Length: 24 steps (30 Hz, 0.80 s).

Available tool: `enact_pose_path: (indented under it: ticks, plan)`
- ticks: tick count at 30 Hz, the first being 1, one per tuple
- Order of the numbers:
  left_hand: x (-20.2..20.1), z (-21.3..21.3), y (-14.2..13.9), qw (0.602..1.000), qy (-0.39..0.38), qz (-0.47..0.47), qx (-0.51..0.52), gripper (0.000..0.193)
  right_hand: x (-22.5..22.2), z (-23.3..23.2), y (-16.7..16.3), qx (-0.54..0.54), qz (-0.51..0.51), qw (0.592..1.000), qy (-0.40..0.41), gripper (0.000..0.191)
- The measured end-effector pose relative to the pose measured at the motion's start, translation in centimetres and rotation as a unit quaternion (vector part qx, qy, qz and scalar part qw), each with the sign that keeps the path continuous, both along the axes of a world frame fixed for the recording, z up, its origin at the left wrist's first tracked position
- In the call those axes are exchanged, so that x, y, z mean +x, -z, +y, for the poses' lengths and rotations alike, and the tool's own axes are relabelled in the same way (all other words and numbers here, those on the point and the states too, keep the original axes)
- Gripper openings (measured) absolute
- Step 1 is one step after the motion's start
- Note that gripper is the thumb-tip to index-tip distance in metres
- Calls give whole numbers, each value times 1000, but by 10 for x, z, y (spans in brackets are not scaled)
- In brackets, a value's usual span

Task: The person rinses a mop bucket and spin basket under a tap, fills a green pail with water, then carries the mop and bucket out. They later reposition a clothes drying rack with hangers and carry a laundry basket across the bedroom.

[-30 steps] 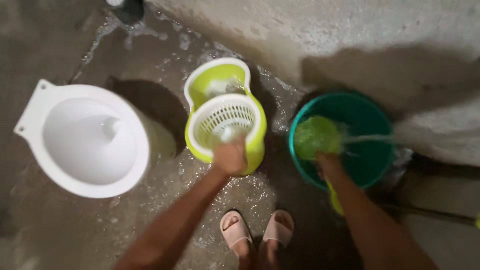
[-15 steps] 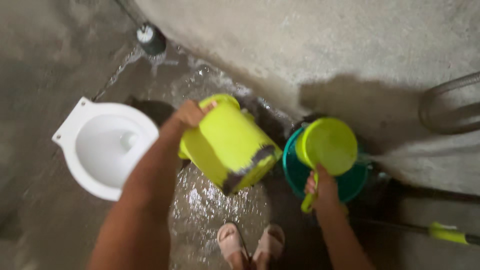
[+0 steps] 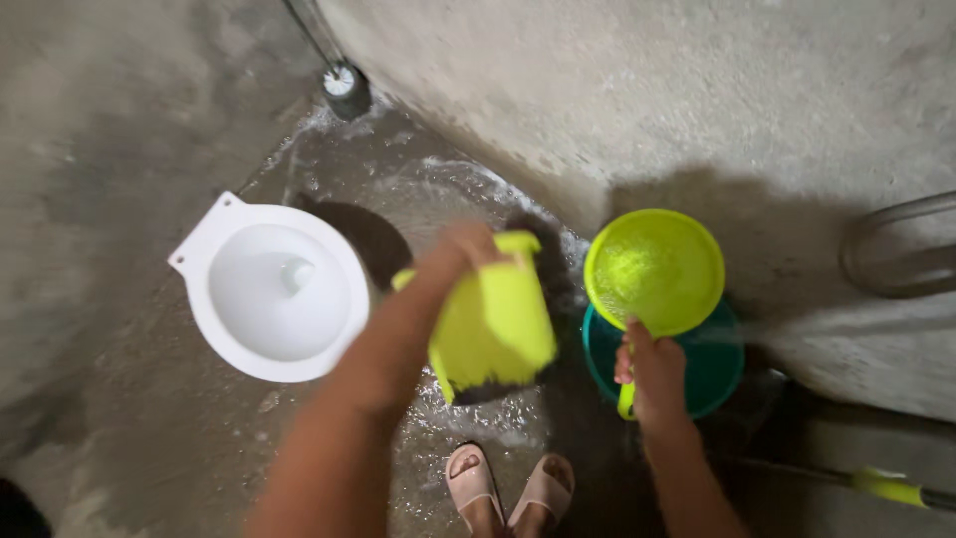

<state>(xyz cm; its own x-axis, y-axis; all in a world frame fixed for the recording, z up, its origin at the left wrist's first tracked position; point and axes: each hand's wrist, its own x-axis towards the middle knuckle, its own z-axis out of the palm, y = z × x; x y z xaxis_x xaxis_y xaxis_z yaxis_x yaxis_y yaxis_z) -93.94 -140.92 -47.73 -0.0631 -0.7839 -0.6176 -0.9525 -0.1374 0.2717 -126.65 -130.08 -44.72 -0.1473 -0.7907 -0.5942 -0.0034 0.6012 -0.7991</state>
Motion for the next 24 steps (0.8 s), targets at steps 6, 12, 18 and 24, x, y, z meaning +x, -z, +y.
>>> enact_pose_path:
  ticks: [6,12,18,24]
  plan:
    - [-88,90,42,995,62,-77,-15,37,26,19,-14,-252,231,932,-116,34]
    - [-87,98,24,982,108,-158,-3,34,61,19,-38,-152,505,818,-230,47]
    - [-89,102,12,982,139,-121,-43,35,82,15,-55,-261,516,777,-250,29]
    - [-74,98,26,997,49,-61,-7,37,53,39,-44,-303,504,772,-240,35]
